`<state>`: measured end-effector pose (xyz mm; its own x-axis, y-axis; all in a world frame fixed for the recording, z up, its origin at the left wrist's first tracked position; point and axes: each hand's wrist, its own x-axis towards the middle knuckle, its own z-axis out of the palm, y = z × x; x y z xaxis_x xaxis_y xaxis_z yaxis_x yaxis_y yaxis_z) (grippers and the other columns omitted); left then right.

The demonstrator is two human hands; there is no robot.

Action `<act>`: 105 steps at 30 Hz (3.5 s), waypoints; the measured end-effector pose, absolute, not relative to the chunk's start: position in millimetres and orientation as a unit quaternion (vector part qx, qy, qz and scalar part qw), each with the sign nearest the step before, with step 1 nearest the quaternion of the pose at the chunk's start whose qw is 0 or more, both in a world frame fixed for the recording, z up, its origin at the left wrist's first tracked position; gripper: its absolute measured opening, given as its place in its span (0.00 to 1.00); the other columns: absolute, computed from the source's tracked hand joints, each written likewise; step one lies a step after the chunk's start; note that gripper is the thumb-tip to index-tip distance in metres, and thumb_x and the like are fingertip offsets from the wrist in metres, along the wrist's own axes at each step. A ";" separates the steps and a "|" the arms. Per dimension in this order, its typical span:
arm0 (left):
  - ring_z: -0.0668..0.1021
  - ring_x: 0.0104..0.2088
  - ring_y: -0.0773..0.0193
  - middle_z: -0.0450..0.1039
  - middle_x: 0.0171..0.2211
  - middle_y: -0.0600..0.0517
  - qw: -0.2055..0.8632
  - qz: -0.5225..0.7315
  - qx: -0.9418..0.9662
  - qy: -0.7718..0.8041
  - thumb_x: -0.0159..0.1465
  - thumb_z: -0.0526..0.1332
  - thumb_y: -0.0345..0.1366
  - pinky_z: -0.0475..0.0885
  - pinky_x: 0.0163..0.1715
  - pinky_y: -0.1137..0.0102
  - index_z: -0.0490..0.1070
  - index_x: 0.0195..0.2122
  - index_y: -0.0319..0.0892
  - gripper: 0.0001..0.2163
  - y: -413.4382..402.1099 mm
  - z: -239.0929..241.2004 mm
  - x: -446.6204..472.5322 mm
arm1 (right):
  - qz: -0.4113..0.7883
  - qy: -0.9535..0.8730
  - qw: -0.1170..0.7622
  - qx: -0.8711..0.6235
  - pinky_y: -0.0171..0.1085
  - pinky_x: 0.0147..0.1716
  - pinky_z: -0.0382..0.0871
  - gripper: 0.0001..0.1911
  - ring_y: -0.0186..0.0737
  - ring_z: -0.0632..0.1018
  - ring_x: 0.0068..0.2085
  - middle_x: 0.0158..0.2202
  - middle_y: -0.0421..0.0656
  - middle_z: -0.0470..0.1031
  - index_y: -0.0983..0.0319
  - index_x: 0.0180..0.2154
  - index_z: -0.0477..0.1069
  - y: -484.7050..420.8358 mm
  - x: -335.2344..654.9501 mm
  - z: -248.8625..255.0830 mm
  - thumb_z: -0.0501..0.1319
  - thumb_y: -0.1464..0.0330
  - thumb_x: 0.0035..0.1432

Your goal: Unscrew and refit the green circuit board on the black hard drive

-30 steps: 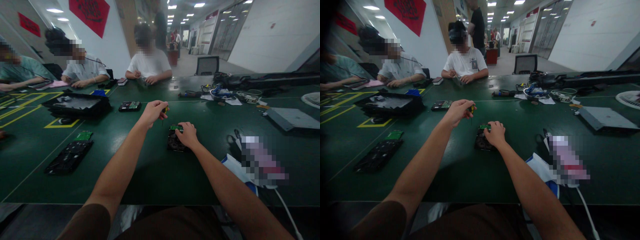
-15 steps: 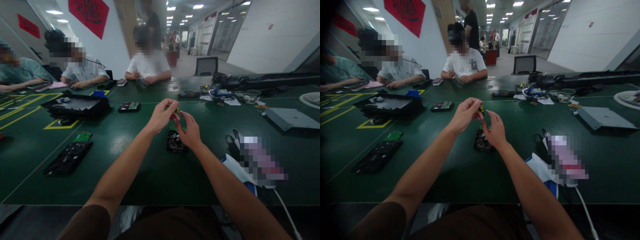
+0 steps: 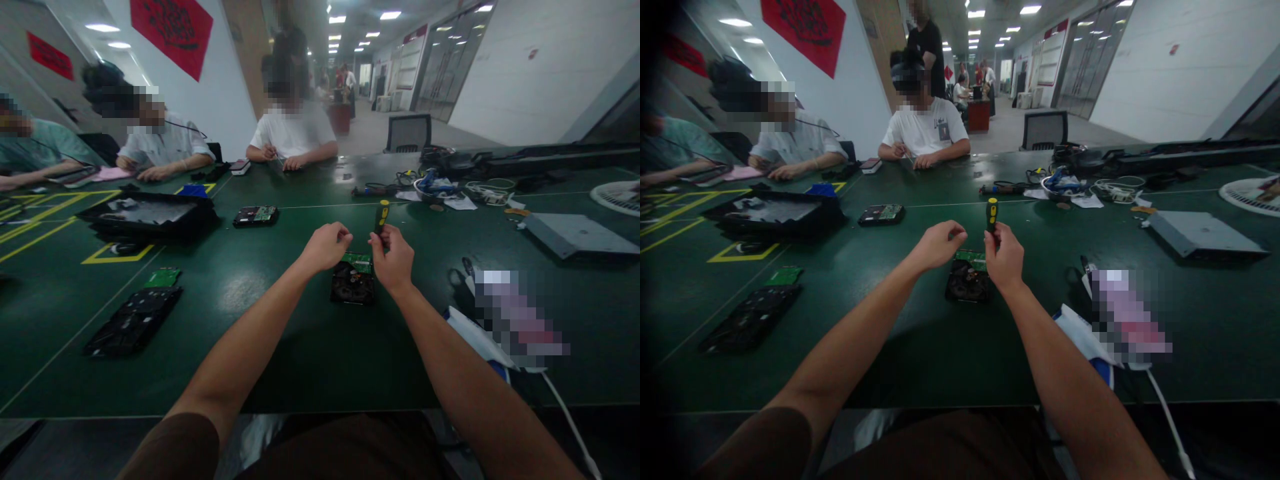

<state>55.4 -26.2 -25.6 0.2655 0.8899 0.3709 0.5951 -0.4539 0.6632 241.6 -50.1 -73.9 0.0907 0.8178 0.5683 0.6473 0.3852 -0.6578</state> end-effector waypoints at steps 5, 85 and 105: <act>0.80 0.45 0.61 0.79 0.46 0.46 0.282 0.451 0.757 0.380 0.66 0.66 0.40 0.73 0.42 0.69 0.74 0.50 0.43 0.13 -36.2 -4.5 56.6 | 0.068 -0.718 0.477 -0.502 0.46 0.52 0.71 0.17 0.49 0.78 0.50 0.50 0.50 0.78 0.60 0.55 0.70 -53.3 235.8 -76.4 0.52 0.60 0.72; 0.78 0.34 0.66 0.78 0.36 0.52 0.177 0.510 0.714 0.445 0.65 0.68 0.40 0.74 0.32 0.72 0.78 0.46 0.46 0.10 -4.1 -30.4 36.0 | 0.176 -0.731 0.170 -0.637 0.44 0.56 0.67 0.21 0.52 0.75 0.57 0.56 0.55 0.69 0.63 0.60 0.69 -42.1 246.8 -90.6 0.57 0.60 0.70; 0.77 0.27 0.69 0.79 0.39 0.50 0.225 0.475 0.738 0.424 0.65 0.67 0.40 0.75 0.23 0.76 0.77 0.55 0.45 0.17 -10.7 -22.2 36.0 | 0.164 -0.734 0.167 -0.638 0.43 0.56 0.67 0.21 0.52 0.75 0.58 0.54 0.55 0.72 0.64 0.59 0.70 -43.9 245.4 -88.0 0.57 0.60 0.70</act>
